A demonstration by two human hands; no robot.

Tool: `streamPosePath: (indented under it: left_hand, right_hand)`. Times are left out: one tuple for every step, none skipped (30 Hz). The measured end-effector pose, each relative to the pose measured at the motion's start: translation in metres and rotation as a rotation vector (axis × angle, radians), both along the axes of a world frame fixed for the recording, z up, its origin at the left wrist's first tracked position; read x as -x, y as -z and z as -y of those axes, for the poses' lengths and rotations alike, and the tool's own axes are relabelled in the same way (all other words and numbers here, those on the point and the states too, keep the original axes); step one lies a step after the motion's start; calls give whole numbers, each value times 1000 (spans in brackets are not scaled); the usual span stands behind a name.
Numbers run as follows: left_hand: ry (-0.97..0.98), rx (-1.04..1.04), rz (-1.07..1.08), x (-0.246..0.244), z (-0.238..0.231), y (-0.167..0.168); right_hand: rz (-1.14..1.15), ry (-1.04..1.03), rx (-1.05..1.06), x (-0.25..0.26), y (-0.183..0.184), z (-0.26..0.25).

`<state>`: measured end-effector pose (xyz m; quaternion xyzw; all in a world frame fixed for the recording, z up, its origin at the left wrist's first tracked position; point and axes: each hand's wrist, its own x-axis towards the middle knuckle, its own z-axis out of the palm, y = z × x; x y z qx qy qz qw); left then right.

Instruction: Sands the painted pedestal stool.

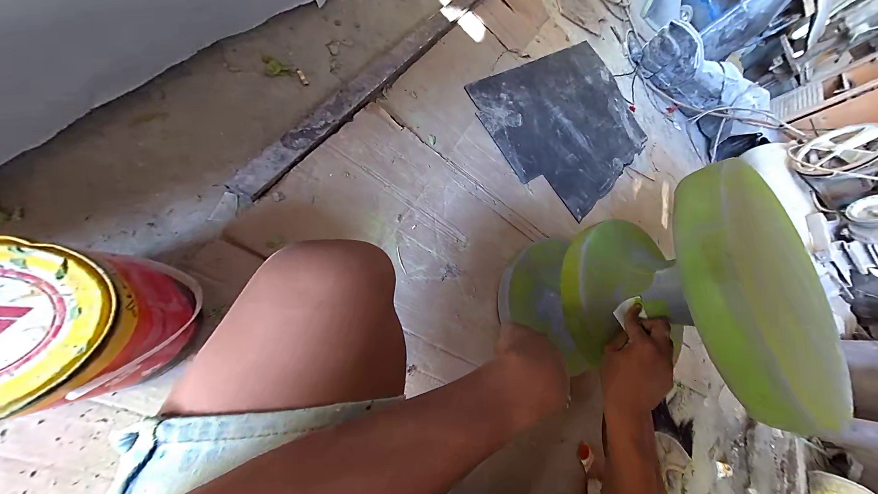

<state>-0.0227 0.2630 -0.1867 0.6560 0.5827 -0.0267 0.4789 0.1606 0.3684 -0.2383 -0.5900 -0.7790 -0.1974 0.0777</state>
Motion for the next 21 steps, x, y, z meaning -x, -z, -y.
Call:
streamPosePath:
  left_hand:
    - [-4, -1, 11, 0, 1, -1]
    - [-7, -5, 19, 0, 2, -2]
    - [-10, -12, 28, 0, 2, -3]
    - [-16, -15, 39, 0, 3, -4]
    - [-18, -18, 50, 1, 3, -6]
    - [-15, -24, 56, 2, 4, -7]
    - [-15, -24, 64, 3, 4, -9]
    - [-12, -22, 69, 3, 4, -11]
    - [-9, -23, 72, 3, 4, -12]
    - [-5, -25, 74, 4, 4, -13]
    - [-2, -26, 75, 4, 4, -14]
    - [1, -28, 73, 4, 3, -15]
    - [1, -26, 69, 4, 3, -16]
    - [0, -21, 67, 4, 3, -16]
    - [1, -16, 62, 4, 3, -17]
    - [0, -9, 64, 4, 3, -17]
    - [0, -2, 69, 5, 4, -18]
    - [2, -4, 74, 6, 5, -18]
    - [4, -11, 75, 8, 6, -19]
    - [4, -18, 77, 9, 6, -19]
    - [-3, -21, 79, 11, 5, -19]
  right_hand:
    - [32, 10, 18, 2, -2, 3]
    - [60, 9, 31, 3, -5, 6]
    - [80, -8, 37, 3, -8, 8]
    - [89, -40, 32, 2, -11, 10]
    - [79, -88, 11, -1, -14, 11]
    - [58, -140, -25, -4, -16, 10]
    - [43, -179, -77, -6, -18, 8]
    - [32, -196, -130, -7, -20, 5]
    - [29, -195, -182, -7, -21, 2]
    - [36, -185, -219, -6, -19, -2]
    - [45, -178, -229, -6, -15, -7]
    - [54, -170, -212, -7, -9, -10]
    - [71, -147, -186, -8, -3, -12]
    - [81, -124, -162, -7, 2, -13]
    - [83, -111, -144, -6, 5, -13]
    - [79, -104, -126, -3, 7, -12]
    - [75, -96, -102, 0, 6, -9]
    - [73, -88, -83, 2, 5, -7]
    - [72, -89, -74, 3, 3, -6]
    - [63, -102, -75, 4, 1, -7]
    - [51, -125, -95, 3, -1, -8]
